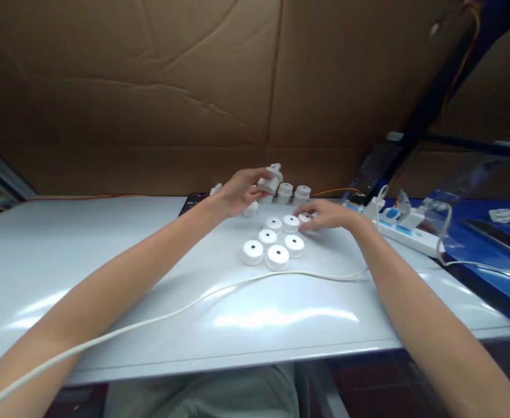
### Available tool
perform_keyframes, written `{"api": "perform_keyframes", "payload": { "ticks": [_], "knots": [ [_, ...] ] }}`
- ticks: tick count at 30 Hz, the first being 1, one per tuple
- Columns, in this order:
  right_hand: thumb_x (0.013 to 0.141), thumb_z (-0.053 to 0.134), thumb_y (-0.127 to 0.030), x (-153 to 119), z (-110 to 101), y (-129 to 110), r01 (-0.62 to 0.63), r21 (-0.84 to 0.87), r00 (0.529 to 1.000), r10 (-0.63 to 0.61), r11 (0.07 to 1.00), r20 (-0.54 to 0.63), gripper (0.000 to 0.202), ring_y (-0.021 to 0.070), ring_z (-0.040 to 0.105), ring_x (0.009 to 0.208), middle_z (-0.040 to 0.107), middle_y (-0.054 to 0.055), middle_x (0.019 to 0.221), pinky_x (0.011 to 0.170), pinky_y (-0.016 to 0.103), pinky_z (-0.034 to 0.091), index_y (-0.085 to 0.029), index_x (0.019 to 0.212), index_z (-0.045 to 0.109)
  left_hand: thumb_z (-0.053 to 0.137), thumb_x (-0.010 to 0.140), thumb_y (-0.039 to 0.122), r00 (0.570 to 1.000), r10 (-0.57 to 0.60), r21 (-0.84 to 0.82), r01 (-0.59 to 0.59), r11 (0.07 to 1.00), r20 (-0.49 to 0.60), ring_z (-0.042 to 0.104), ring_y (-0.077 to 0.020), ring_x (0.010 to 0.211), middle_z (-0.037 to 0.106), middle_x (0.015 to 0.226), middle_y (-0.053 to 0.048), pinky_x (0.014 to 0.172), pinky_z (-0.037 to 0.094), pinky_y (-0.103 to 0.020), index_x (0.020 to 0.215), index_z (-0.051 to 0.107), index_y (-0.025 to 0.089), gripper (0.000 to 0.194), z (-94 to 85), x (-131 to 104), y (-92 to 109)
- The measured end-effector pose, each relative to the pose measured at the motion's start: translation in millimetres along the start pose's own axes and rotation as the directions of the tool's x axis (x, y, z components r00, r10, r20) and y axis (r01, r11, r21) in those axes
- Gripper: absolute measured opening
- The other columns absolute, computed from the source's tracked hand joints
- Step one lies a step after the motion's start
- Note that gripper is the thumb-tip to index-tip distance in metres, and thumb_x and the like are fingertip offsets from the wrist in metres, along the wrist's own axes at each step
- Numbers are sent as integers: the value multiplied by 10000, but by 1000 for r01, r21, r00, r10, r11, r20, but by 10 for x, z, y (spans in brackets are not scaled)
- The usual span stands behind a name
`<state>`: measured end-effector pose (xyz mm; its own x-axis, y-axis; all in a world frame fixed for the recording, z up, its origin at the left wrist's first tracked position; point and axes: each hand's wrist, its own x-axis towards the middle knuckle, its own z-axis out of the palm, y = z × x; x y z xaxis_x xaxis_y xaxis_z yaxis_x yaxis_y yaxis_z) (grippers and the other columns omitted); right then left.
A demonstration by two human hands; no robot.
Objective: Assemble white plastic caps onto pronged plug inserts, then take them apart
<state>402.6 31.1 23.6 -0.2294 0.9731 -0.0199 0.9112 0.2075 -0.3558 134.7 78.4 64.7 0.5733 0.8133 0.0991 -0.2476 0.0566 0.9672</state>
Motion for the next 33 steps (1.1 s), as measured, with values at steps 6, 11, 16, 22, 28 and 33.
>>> {"api": "perform_keyframes", "payload": {
  "ticks": [6, 11, 16, 22, 28, 33],
  "knots": [
    [814, 770, -437, -103, -55, -312, 155, 487, 985, -94, 860, -147, 590, 268, 702, 1159, 726, 90, 1319, 915, 375, 596, -249, 1362, 659, 790, 739, 156, 998, 53, 288, -41, 957, -34, 672, -174, 966, 667, 1029, -46, 898, 573, -363, 930, 545, 190, 313, 125, -49, -304],
    [794, 769, -505, -39, -1, -528, 232, 457, 914, -33, 859, -404, 460, 262, 739, 928, 782, 87, 1091, 773, 356, 590, -186, 1125, 756, 767, 800, 260, 962, 267, 573, -249, 781, 54, 671, -182, 1028, 645, 1192, -69, 877, 570, -336, 1008, 490, 207, 350, 185, -29, -528],
    [728, 792, -464, 24, -33, -242, -104, 110, 781, 150, 988, -606, 430, 297, 734, 898, 788, 118, 996, 838, 403, 561, -148, 1019, 772, 743, 808, 288, 960, 238, 772, -263, 578, 148, 658, -240, 1137, 641, 1280, -115, 922, 566, -373, 1110, 505, 202, 395, 149, -38, -566],
    [751, 771, -506, 50, 50, 93, -307, -56, 875, 258, 950, -410, 416, 316, 729, 944, 795, 126, 1008, 813, 371, 548, -158, 979, 772, 698, 805, 289, 965, 108, 867, -261, 424, 238, 675, -291, 1150, 712, 1187, -94, 991, 541, -424, 1066, 610, 200, 290, 124, -91, -600],
    [858, 653, -489, 232, 68, 124, -316, 54, 739, 281, 947, -612, 443, 313, 732, 1009, 788, 165, 1082, 887, 389, 547, -123, 1082, 758, 699, 812, 277, 956, 110, 871, -293, 395, 271, 673, -294, 1139, 709, 1207, -109, 984, 540, -418, 1072, 630, 187, 284, 121, -80, -549],
    [774, 741, -416, 514, -32, 148, -286, 11, 839, 256, 958, -480, 463, 348, 714, 1094, 773, 166, 1168, 946, 429, 536, -149, 1152, 754, 698, 827, 273, 948, 158, 860, -319, 398, 278, 662, -269, 1137, 699, 1203, -106, 991, 523, -388, 1064, 629, 177, 265, 71, -65, -412]
  ]
}}
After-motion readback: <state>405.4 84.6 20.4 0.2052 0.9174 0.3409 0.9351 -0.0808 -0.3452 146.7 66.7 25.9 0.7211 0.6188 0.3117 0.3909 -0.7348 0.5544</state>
